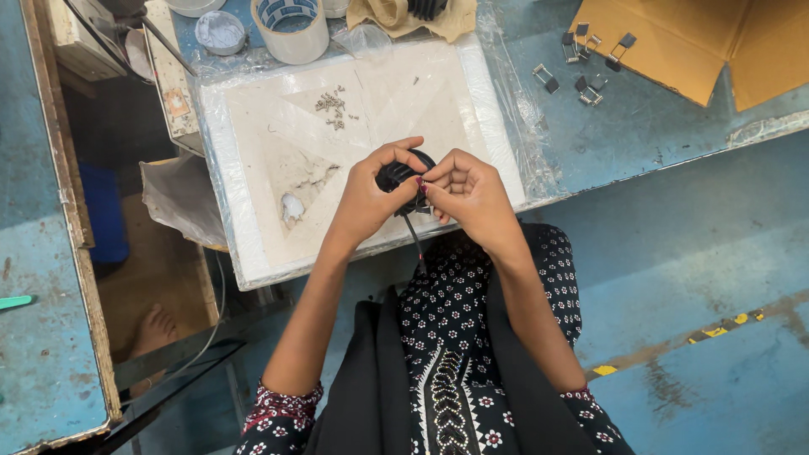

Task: The person assembles LED light fixtures by attaching a metal ring to the light head, applying adhesive tape, and securing a mounting bracket with a screwdriver. They handle multiple units, placing finished items aside.

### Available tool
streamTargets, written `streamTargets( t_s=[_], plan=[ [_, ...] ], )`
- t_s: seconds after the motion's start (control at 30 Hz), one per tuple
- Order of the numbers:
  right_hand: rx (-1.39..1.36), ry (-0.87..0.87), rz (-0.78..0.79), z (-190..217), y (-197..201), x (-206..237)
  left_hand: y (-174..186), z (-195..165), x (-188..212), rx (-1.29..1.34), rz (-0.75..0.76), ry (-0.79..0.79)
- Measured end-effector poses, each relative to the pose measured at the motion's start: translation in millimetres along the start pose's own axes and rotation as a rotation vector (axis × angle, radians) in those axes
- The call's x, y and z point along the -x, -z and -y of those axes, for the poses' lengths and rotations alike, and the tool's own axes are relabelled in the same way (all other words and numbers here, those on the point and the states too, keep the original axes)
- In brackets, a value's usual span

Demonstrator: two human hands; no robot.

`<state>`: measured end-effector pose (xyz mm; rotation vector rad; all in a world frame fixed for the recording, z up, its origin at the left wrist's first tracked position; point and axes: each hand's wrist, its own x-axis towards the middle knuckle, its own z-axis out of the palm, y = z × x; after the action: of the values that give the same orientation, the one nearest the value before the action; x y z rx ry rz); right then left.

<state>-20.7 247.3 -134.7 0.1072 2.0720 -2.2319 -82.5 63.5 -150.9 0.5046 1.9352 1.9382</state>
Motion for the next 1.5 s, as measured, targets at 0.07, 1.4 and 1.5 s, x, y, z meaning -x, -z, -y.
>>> streamTargets(
  t_s=[0.07, 1.4, 1.5],
  plan=[
    [0.007, -0.011, -0.012, 2, 0, -1, -1, -2, -1, -0.039, 0.012, -0.081],
    [-0.271, 0.186, -0.011, -46, -16, 12, -43, 43, 47, -0.244, -0.557, -0.589],
    [-0.28, 0.213, 0.014, -55, -14, 15, -49, 53, 52, -0.249, -0.606, -0.632]
  ],
)
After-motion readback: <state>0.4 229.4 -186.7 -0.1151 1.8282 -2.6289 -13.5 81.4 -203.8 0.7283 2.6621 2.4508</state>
